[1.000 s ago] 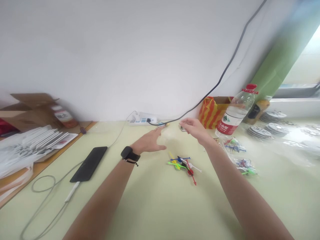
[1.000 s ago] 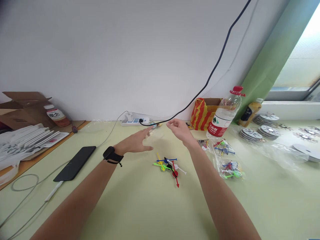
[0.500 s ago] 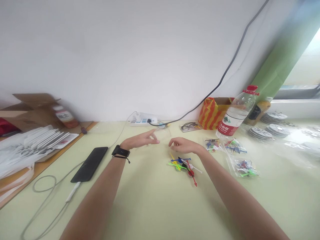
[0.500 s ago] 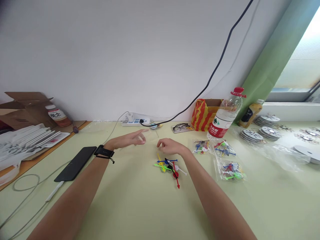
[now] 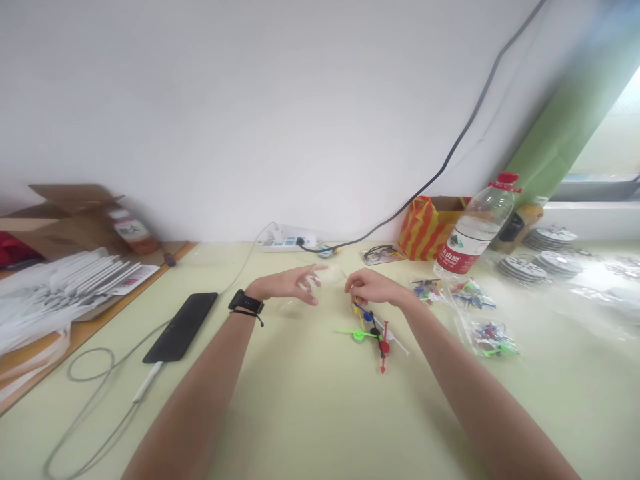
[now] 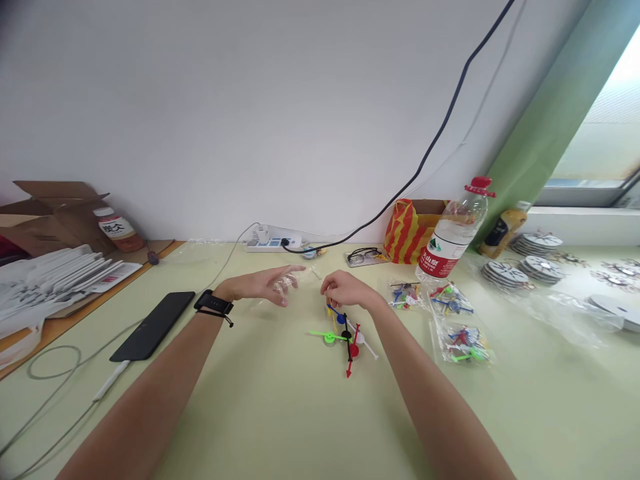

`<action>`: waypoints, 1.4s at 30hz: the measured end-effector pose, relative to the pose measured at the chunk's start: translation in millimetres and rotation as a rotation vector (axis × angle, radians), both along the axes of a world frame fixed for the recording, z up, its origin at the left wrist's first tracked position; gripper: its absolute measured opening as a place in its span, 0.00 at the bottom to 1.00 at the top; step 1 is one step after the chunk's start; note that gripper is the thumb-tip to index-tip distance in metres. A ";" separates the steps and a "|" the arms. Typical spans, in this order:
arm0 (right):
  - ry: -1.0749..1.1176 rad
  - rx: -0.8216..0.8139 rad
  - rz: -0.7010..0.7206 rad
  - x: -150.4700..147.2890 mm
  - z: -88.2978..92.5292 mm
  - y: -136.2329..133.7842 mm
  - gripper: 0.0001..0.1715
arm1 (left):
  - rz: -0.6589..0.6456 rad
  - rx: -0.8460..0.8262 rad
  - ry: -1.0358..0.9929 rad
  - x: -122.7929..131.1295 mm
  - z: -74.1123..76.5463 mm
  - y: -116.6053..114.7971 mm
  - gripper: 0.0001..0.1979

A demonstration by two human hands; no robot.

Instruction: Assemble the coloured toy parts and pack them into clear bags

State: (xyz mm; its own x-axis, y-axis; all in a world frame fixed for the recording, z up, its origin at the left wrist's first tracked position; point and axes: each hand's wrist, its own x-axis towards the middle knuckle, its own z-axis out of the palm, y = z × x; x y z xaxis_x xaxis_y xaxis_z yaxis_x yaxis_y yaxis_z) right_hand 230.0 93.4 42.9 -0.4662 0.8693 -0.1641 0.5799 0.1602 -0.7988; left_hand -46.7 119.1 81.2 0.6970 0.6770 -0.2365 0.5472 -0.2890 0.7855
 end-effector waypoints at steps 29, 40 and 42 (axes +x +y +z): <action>0.253 0.305 -0.259 33.3 32.8 -1.7 0.15 | -0.070 -0.207 -0.337 32.7 -13.5 -8.2 0.41; -0.377 0.145 0.007 73.2 -12.2 13.8 0.12 | -0.127 -0.241 -0.260 27.8 -20.8 -3.2 0.38; -0.369 0.146 -0.009 70.7 -14.2 14.4 0.10 | -0.126 -0.259 -0.242 26.7 -21.6 -3.1 0.37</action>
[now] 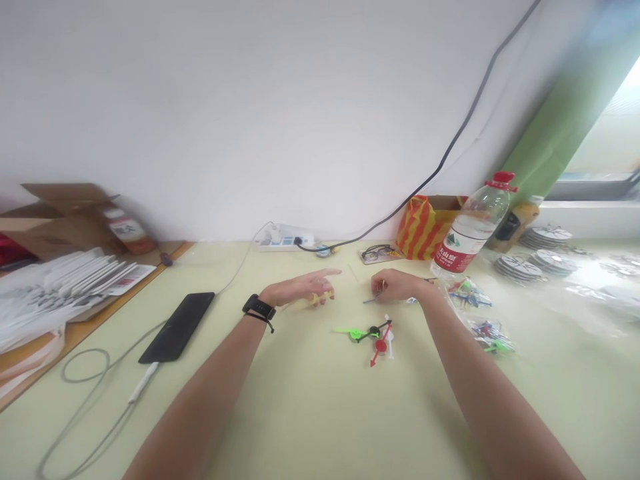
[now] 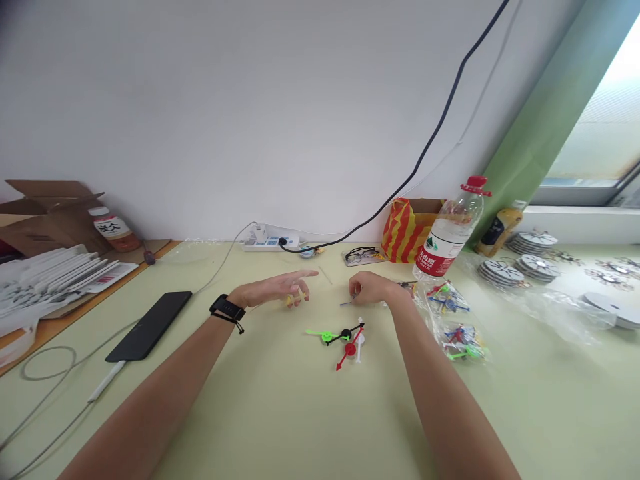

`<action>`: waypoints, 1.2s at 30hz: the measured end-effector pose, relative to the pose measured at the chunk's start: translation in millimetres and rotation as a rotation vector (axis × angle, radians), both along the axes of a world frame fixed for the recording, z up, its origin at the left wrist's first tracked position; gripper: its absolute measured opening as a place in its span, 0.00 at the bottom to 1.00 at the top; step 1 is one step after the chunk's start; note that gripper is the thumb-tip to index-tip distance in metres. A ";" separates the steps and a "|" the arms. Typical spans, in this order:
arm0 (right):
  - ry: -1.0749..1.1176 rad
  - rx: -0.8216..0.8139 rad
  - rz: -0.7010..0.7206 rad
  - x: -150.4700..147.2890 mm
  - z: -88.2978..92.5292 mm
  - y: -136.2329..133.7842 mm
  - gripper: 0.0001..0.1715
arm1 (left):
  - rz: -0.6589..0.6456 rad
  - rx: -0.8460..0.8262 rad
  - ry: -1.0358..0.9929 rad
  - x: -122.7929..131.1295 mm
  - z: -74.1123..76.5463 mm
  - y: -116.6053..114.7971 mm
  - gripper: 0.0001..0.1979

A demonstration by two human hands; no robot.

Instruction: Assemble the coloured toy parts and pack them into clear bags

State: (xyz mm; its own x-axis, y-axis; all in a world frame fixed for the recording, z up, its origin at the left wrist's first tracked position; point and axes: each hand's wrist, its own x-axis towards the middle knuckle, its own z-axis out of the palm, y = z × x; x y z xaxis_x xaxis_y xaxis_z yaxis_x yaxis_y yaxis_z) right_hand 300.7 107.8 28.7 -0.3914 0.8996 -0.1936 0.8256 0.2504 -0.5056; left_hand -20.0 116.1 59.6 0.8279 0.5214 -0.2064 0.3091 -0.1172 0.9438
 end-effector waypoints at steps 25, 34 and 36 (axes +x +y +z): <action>0.758 0.270 -0.134 -26.0 72.5 -29.8 0.16 | -0.104 -0.025 -0.036 3.0 -2.5 -0.2 0.33; 0.952 0.254 -0.159 -44.8 84.5 -40.1 0.20 | -0.109 -0.095 -0.172 4.0 -0.9 0.0 0.39; 0.906 0.306 -0.165 -49.9 84.9 -41.0 0.21 | -0.119 -0.083 -0.187 3.7 -1.4 0.9 0.40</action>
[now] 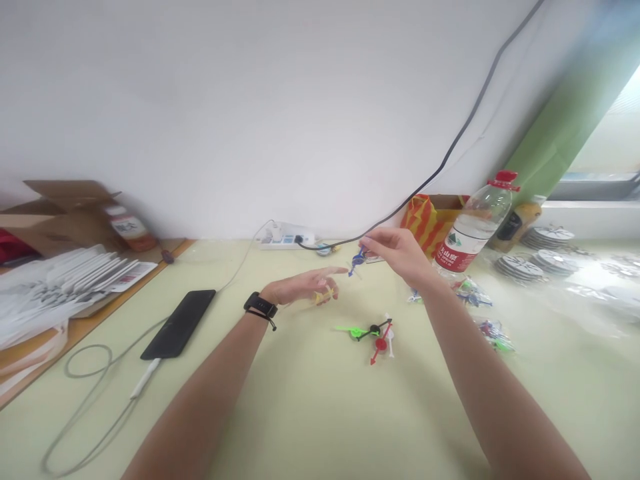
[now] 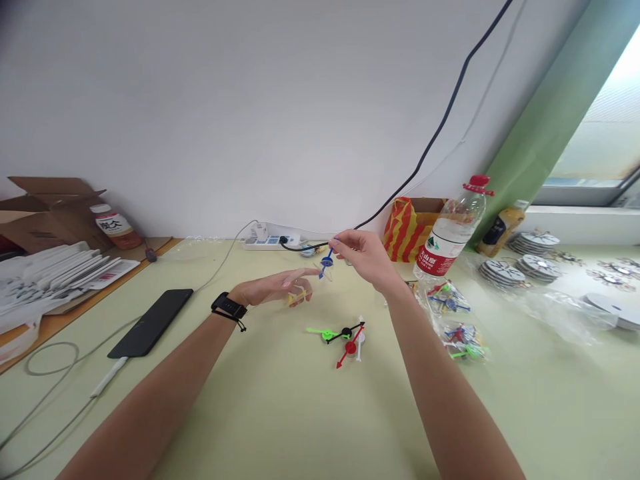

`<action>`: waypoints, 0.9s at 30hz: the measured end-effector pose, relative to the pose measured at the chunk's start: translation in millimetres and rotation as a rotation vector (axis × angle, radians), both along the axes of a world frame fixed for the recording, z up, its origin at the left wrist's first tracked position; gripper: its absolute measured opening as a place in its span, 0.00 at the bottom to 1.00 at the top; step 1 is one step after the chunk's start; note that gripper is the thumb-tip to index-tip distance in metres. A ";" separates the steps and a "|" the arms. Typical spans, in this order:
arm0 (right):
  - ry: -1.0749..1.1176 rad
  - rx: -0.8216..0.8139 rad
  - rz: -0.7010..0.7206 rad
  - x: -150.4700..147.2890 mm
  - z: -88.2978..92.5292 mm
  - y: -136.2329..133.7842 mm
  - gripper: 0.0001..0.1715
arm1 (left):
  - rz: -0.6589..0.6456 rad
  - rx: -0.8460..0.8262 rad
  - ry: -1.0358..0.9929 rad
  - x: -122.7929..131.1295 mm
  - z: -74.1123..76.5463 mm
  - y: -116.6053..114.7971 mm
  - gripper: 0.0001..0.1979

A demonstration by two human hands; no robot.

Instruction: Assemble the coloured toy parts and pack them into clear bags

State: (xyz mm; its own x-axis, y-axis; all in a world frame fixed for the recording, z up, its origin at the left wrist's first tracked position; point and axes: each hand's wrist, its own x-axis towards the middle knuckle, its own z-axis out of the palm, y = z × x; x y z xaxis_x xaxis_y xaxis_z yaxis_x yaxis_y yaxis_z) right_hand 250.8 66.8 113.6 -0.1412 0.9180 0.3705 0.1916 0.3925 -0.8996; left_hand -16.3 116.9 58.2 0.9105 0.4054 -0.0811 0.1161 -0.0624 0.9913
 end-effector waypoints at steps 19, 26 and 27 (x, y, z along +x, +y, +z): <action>-0.397 0.135 -0.104 -23.4 -18.4 3.7 0.07 | 0.037 0.016 -0.024 11.8 1.0 -3.5 0.37; -0.488 0.148 -0.053 -21.0 -20.8 8.3 0.06 | 0.037 0.041 0.016 13.9 4.5 -6.1 0.34; -0.501 0.143 -0.034 -21.1 -20.4 8.0 0.06 | 0.039 0.042 0.022 14.0 4.7 -6.3 0.34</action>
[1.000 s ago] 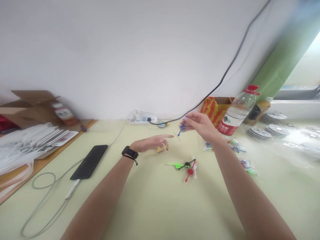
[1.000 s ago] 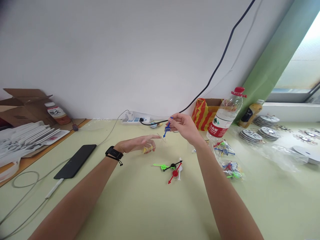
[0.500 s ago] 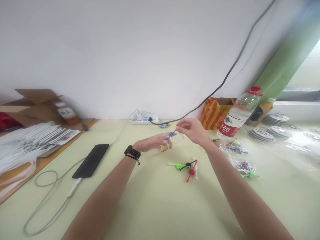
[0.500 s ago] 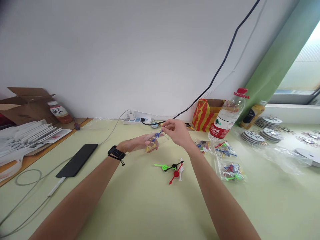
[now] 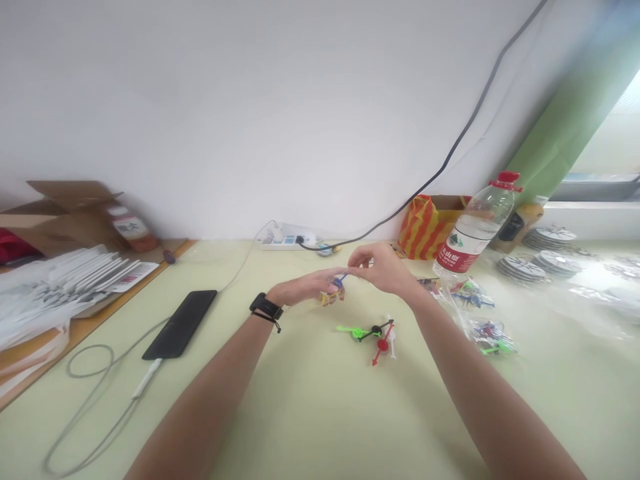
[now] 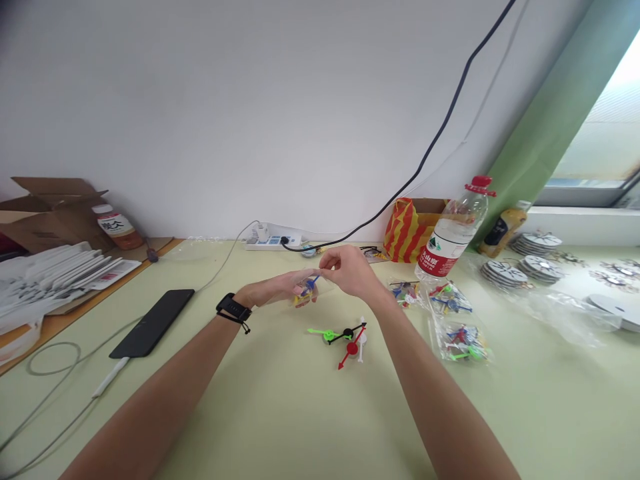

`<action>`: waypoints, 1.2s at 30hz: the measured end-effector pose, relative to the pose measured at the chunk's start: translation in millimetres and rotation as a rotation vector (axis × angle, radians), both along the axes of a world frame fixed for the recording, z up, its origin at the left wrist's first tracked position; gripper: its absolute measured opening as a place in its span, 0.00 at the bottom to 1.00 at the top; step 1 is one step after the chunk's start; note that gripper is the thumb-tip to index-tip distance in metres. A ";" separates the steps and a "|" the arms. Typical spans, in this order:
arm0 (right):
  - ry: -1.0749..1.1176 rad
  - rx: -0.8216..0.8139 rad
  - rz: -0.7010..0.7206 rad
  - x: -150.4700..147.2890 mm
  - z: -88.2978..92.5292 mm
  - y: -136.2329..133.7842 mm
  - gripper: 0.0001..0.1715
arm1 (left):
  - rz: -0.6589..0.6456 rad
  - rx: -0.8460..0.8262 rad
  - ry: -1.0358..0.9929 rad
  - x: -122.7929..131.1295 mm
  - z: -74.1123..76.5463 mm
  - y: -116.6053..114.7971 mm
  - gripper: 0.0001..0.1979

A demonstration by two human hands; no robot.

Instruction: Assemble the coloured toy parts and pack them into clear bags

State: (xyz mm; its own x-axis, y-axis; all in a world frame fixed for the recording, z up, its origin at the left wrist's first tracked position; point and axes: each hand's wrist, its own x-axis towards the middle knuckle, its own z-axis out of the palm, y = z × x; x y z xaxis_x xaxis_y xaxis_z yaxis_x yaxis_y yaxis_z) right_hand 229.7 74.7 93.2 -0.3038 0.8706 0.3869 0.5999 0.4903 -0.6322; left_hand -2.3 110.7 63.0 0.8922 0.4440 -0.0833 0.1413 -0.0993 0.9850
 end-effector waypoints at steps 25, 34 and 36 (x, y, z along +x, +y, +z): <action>0.159 -0.379 0.317 20.9 8.2 -8.2 0.14 | 0.045 -0.026 0.160 -22.2 -5.5 9.9 0.31; -0.258 -0.495 0.364 27.0 -9.0 3.0 0.10 | 0.159 0.021 0.195 -41.2 -6.0 16.0 0.31; -0.481 -0.623 0.410 19.9 -15.3 2.2 0.13 | 0.166 0.020 0.203 -42.8 -5.4 16.0 0.32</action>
